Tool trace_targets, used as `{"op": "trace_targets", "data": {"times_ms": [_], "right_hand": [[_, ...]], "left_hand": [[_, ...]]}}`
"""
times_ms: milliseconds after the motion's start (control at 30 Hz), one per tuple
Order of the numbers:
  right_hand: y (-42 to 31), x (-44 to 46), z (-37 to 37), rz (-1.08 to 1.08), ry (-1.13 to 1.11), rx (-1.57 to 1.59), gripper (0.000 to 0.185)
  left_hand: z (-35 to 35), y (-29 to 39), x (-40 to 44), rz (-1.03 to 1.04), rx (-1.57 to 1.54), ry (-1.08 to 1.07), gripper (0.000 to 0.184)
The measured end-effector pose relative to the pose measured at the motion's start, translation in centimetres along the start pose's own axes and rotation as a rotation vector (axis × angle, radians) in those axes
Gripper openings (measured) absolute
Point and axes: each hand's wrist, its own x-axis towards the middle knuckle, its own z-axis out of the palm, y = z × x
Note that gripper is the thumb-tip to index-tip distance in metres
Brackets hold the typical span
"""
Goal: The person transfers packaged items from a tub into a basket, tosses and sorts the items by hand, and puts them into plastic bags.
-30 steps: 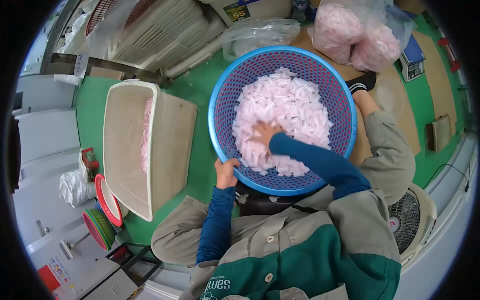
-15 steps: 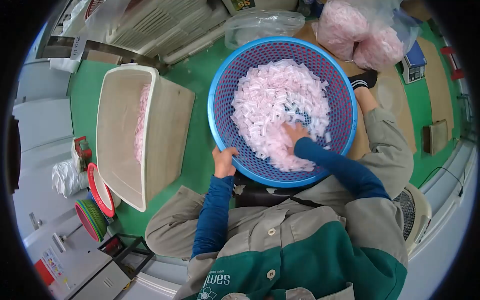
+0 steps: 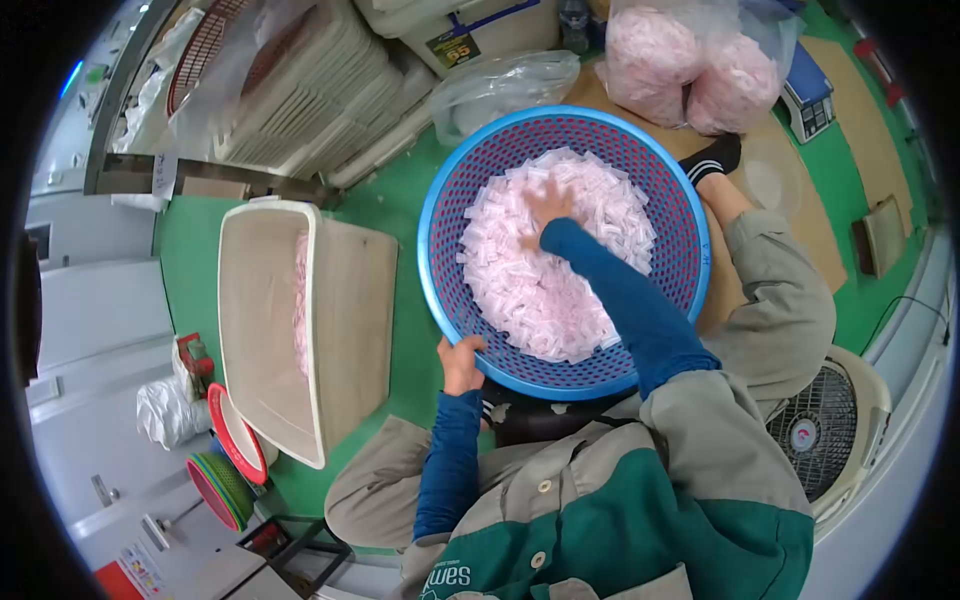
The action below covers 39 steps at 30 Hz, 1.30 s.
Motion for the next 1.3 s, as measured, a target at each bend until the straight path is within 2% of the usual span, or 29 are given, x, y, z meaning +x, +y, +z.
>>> {"op": "trace_targets", "data": {"times_ms": [33, 67, 133, 233, 333, 433, 533, 633, 700, 767, 800, 900, 967, 1033, 1100, 1167, 1200, 1300], "right_hand": [[-1.2, -0.4, 0.6, -0.033, -0.177, -0.064, 0.094], [-3.5, -3.0, -1.7, -0.021, -0.303, 0.023, 0.088], [-4.7, -6.3, -1.8, -0.149, -0.448, -0.03, 0.085], [-4.1, -9.9, -2.9, -0.187, -0.531, 0.028, 0.078], [-4.0, -10.0, -6.1, -0.071, -0.635, -0.12, 0.077], [-2.6, -7.7, -5.1, -0.057, -0.403, 0.016, 0.057], [-2.4, -2.7, -4.1, -0.021, -0.068, 0.16, 0.026], [-2.3, 1.8, -2.8, -0.121, 0.211, 0.354, 0.026], [-3.4, 3.5, -2.2, -0.169, 0.301, 0.384, 0.032], [-4.1, 5.4, -0.4, -0.152, 0.319, 0.266, 0.033], [-4.4, 5.8, 0.2, -0.138, 0.369, 0.194, 0.028], [-4.5, 6.4, 1.2, -0.128, 0.316, 0.277, 0.013], [-4.2, 6.6, 1.9, -0.089, 0.255, 0.34, 0.011], [-3.5, 6.7, 2.6, -0.116, 0.215, 0.281, 0.011], [-3.1, 5.3, -0.6, -0.385, 0.262, 0.106, 0.016], [-4.1, 4.4, -5.7, -0.328, 0.402, 0.265, 0.017], [-4.0, 5.0, -7.2, -0.38, 0.551, 0.303, 0.015], [-2.6, 10.3, -10.9, -0.147, 0.507, 0.58, 0.026]], "left_hand": [[-0.3, -0.2, 0.2, 0.05, -0.019, -0.068, 0.05], [-0.4, -0.6, 0.5, 0.028, -0.021, -0.072, 0.05], [-1.1, -1.6, 1.0, 0.029, 0.009, -0.06, 0.052], [-1.5, -2.1, 1.3, 0.034, -0.001, -0.01, 0.044], [-1.4, -1.7, 1.0, 0.022, 0.064, 0.026, 0.04], [-1.7, -2.4, 1.5, 0.061, -0.003, -0.013, 0.038], [-1.7, -2.2, 1.5, 0.034, -0.054, -0.036, 0.039], [-1.5, -2.1, 1.6, 0.042, -0.021, -0.01, 0.041], [-1.1, -1.3, 1.1, 0.0, -0.006, -0.008, 0.041], [-0.4, -0.2, 0.4, -0.014, -0.003, 0.006, 0.045], [-0.3, 0.2, 0.1, -0.015, -0.02, -0.007, 0.044], [-0.5, 0.0, 0.5, -0.017, 0.02, -0.019, 0.054], [-0.7, -0.4, 0.8, -0.004, -0.001, -0.025, 0.059], [-0.3, 0.0, 0.5, -0.009, 0.042, -0.005, 0.053], [0.0, -0.1, 0.3, 0.032, 0.033, 0.037, 0.042], [-0.3, -1.0, 0.7, 0.075, -0.011, 0.012, 0.042], [-0.2, -0.7, 0.4, 0.082, 0.007, 0.024, 0.043], [-1.0, -2.2, 1.5, 0.073, -0.02, 0.012, 0.044]]}}
